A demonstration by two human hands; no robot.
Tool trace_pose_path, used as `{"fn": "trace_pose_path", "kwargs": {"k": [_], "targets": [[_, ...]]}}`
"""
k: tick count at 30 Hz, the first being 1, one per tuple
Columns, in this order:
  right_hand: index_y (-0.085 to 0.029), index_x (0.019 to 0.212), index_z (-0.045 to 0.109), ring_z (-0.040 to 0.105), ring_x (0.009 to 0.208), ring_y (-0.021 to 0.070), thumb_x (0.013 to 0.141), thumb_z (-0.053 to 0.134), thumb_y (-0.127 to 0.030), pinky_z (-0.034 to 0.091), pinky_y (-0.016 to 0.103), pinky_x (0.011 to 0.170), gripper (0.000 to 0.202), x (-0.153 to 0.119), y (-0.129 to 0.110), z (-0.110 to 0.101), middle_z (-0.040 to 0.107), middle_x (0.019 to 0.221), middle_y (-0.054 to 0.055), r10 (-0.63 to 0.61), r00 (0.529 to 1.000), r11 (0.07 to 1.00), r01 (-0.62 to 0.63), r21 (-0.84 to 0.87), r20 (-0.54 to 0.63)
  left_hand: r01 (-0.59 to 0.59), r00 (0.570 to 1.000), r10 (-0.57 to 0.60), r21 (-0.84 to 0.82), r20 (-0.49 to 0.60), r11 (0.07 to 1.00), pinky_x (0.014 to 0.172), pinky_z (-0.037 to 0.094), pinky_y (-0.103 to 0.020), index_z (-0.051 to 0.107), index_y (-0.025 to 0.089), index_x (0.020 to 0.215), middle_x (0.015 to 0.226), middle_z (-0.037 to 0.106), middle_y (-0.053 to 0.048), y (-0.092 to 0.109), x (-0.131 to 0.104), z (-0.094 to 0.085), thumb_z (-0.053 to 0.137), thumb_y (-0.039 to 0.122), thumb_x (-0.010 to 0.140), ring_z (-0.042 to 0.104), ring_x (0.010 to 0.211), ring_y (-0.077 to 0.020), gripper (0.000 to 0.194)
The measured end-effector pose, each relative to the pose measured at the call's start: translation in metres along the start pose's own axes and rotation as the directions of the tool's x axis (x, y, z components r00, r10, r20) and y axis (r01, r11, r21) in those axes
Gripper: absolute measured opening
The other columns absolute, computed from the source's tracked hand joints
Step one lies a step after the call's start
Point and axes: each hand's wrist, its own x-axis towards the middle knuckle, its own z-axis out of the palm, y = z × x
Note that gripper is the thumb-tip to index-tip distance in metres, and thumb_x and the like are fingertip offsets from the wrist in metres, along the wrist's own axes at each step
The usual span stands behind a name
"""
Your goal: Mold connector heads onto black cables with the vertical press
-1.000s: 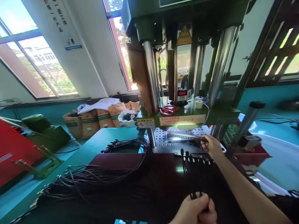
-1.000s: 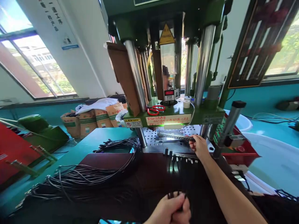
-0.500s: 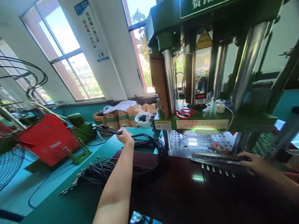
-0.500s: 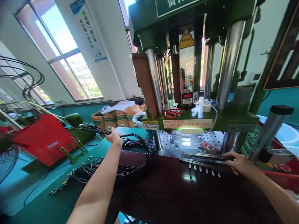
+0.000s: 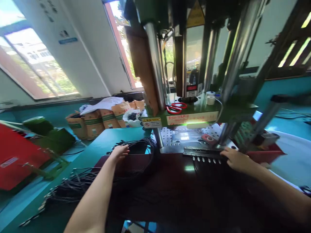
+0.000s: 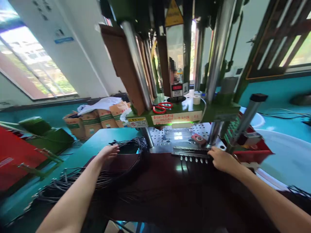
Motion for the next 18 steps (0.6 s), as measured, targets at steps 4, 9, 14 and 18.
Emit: {"fn": "trace_pose_path", "kwargs": {"k": [4, 9, 14, 18], "targets": [[-0.012, 0.096, 0.059, 0.052, 0.094, 0.0234, 0.063, 0.039, 0.006, 0.039, 0.032, 0.079, 0.043, -0.006, -0.020, -0.017, 0.055, 0.097, 0.013, -0.014, 0.997, 0.996, 0.021, -0.086, 0.080, -0.198, 0.941, 0.199, -0.033, 0.274, 0.980, 0.038, 0.031, -0.015, 0.063, 0.014, 0.077, 0.066, 0.063, -0.002, 0.012, -0.051, 0.041, 0.066, 0.029, 0.066, 0.047, 0.044, -0.0055, 0.019], [-0.018, 0.098, 0.059, 0.056, 0.084, 0.0209, 0.064, 0.044, 0.001, 0.038, 0.027, 0.070, 0.041, 0.003, -0.026, -0.026, 0.059, 0.088, 0.007, 0.026, 0.982, 0.999, -0.018, -0.044, 0.189, -0.446, 0.463, 0.128, 0.105, 0.877, 0.889, 0.036, 0.034, -0.016, 0.063, 0.014, 0.080, 0.068, 0.061, -0.003, -0.009, -0.164, 0.122, 0.053, 0.037, 0.073, 0.049, 0.047, -0.0080, 0.026], [-0.020, 0.086, 0.062, 0.058, 0.081, 0.0224, 0.064, 0.047, -0.007, 0.035, 0.026, 0.062, 0.030, 0.019, -0.031, -0.050, 0.063, 0.085, 0.006, 0.129, 0.964, 0.991, -0.133, 0.003, 0.232, -0.384, 0.306, -0.070, 0.190, 0.949, 0.904, 0.033, 0.036, -0.018, 0.057, 0.013, 0.083, 0.064, 0.057, -0.001, -0.050, -0.223, 0.177, 0.046, 0.037, 0.075, 0.047, 0.039, -0.0071, 0.027], [-0.018, 0.080, 0.063, 0.058, 0.081, 0.0227, 0.065, 0.046, -0.008, 0.035, 0.026, 0.063, 0.025, 0.035, -0.033, -0.065, 0.065, 0.081, 0.006, 0.232, 0.957, 0.968, -0.244, 0.052, 0.173, -0.277, 0.251, -0.112, 0.182, 0.962, 0.943, 0.031, 0.035, -0.019, 0.054, 0.013, 0.080, 0.060, 0.058, 0.000, -0.054, -0.232, 0.194, 0.048, 0.042, 0.074, 0.046, 0.034, -0.0067, 0.030]]}}
